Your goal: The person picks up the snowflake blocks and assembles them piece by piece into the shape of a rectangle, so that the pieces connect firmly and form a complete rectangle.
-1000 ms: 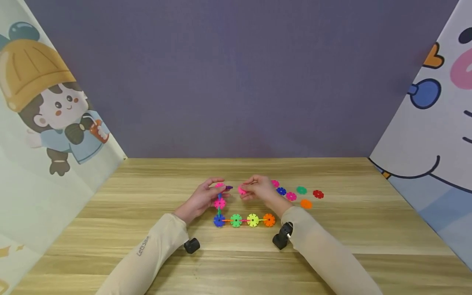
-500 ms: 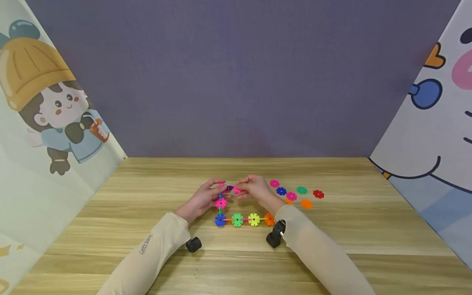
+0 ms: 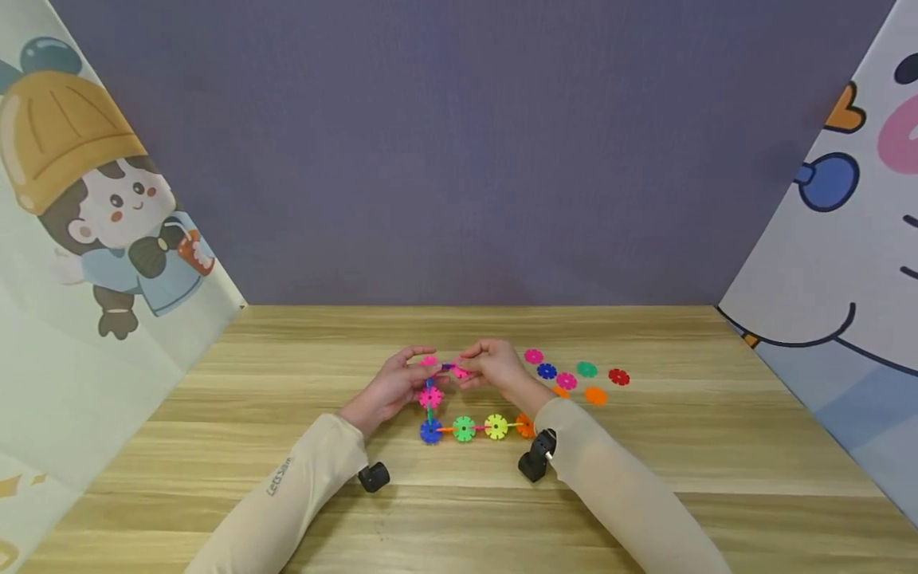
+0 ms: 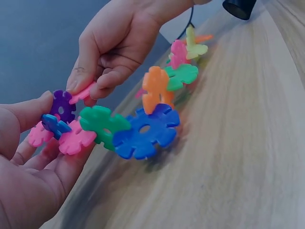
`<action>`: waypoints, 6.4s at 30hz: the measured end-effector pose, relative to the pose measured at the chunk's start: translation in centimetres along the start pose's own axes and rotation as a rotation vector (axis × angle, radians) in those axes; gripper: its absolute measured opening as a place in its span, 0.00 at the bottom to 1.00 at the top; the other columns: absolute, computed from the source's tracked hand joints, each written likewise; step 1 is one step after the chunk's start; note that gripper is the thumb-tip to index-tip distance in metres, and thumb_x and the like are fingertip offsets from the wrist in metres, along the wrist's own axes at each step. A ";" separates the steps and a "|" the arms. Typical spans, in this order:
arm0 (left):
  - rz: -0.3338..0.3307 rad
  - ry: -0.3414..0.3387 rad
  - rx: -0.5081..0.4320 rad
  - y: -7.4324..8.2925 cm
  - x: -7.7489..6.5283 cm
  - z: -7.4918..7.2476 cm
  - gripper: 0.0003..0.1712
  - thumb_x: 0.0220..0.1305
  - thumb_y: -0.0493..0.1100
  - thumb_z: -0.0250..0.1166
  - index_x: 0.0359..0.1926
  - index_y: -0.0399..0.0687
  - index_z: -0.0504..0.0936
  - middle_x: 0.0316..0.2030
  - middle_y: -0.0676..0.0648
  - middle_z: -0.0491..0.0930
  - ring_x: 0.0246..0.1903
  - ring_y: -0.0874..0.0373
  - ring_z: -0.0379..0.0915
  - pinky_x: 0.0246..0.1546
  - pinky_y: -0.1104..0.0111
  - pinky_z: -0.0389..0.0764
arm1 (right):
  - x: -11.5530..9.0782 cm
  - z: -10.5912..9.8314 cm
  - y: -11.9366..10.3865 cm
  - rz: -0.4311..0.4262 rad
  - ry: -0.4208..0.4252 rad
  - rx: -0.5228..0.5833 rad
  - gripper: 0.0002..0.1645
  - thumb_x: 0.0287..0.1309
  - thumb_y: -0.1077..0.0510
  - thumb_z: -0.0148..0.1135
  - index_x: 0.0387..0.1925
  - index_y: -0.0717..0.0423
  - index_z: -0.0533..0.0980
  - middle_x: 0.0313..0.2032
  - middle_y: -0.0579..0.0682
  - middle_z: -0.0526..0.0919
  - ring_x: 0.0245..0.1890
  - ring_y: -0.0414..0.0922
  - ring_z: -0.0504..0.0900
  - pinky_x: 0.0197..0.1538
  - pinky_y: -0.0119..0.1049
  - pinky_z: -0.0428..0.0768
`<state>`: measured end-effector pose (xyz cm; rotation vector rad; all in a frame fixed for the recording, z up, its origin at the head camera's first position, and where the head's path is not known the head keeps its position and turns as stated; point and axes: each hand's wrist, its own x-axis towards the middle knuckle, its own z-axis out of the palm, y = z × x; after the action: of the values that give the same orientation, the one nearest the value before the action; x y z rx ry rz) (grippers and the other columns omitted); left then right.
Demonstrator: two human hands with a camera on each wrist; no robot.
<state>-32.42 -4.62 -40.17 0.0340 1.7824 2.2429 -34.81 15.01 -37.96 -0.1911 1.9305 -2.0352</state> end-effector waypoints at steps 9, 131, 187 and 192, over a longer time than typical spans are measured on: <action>0.016 -0.010 0.005 0.5 -0.1 0.0 0.29 0.69 0.31 0.61 0.67 0.31 0.62 0.31 0.51 0.85 0.38 0.53 0.86 0.27 0.70 0.82 | -0.4 0.4 -0.5 -0.024 0.009 -0.020 0.08 0.61 0.77 0.57 0.42 0.79 0.72 0.28 0.54 0.84 0.21 0.44 0.85 0.32 0.38 0.88; 0.002 -0.128 0.034 -0.3 0.4 0.1 0.20 0.71 0.34 0.58 0.61 0.30 0.75 0.44 0.44 0.84 0.33 0.59 0.84 0.36 0.63 0.88 | -2.0 -3.6 -2.1 -0.233 -0.039 -0.574 0.07 0.53 0.79 0.62 0.26 0.70 0.75 0.26 0.62 0.85 0.25 0.58 0.87 0.30 0.48 0.88; -0.048 -0.157 0.053 0.7 0.5 0.6 0.19 0.76 0.33 0.52 0.62 0.24 0.71 0.31 0.49 0.83 0.29 0.62 0.82 0.35 0.71 0.85 | -2.0 -1.2 -0.9 -0.288 -0.026 -0.419 0.08 0.52 0.83 0.60 0.26 0.75 0.71 0.27 0.68 0.83 0.31 0.65 0.86 0.35 0.50 0.87; -0.044 -0.166 0.049 0.9 0.5 0.6 0.20 0.76 0.33 0.52 0.62 0.23 0.70 0.32 0.48 0.84 0.29 0.62 0.82 0.35 0.71 0.86 | -1.9 -1.4 -0.9 -0.264 -0.022 -0.391 0.08 0.52 0.83 0.60 0.26 0.75 0.71 0.27 0.68 0.83 0.31 0.63 0.87 0.35 0.50 0.87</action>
<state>-32.98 -4.07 -39.27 0.1832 1.7323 2.1000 -33.59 16.95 -36.89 -0.5857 2.3786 -1.7662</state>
